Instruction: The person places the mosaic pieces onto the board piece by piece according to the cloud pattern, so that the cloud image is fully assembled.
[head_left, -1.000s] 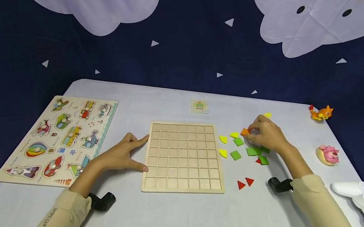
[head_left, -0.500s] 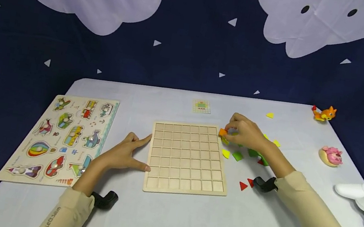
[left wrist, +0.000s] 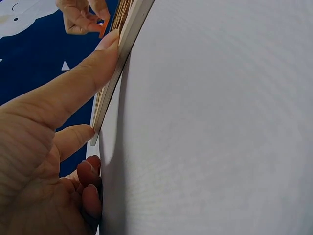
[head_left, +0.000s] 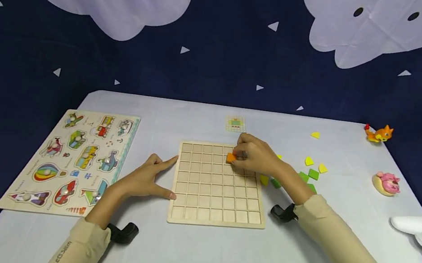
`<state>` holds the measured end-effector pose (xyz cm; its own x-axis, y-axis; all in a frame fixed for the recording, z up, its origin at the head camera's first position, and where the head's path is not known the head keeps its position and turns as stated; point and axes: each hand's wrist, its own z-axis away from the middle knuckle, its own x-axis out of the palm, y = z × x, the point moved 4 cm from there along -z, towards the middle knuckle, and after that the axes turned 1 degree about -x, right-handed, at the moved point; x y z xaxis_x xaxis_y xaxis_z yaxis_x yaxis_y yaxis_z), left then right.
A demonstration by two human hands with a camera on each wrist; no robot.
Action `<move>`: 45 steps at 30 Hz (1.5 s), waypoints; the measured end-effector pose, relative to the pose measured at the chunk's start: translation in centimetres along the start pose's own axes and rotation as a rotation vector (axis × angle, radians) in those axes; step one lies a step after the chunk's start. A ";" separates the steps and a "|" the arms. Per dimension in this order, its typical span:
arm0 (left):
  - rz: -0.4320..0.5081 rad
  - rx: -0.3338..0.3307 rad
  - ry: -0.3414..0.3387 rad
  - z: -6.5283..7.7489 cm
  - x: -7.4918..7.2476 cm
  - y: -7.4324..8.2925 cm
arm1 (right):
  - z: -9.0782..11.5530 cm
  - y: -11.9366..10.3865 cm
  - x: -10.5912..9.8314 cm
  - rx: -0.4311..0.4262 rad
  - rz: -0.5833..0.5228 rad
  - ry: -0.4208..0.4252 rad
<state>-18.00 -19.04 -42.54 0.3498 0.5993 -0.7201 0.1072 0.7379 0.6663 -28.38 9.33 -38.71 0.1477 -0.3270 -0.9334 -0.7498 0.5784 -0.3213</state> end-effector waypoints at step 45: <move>0.008 0.010 0.026 0.1 0.2 -0.1 | -0.6 2.1 -2.6 0.146 -0.005 0.012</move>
<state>-17.87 -19.06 -42.75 0.3261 0.6132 -0.7195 0.1140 0.7300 0.6739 -30.69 10.90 -36.88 0.1432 -0.3388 -0.9299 -0.6469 0.6791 -0.3470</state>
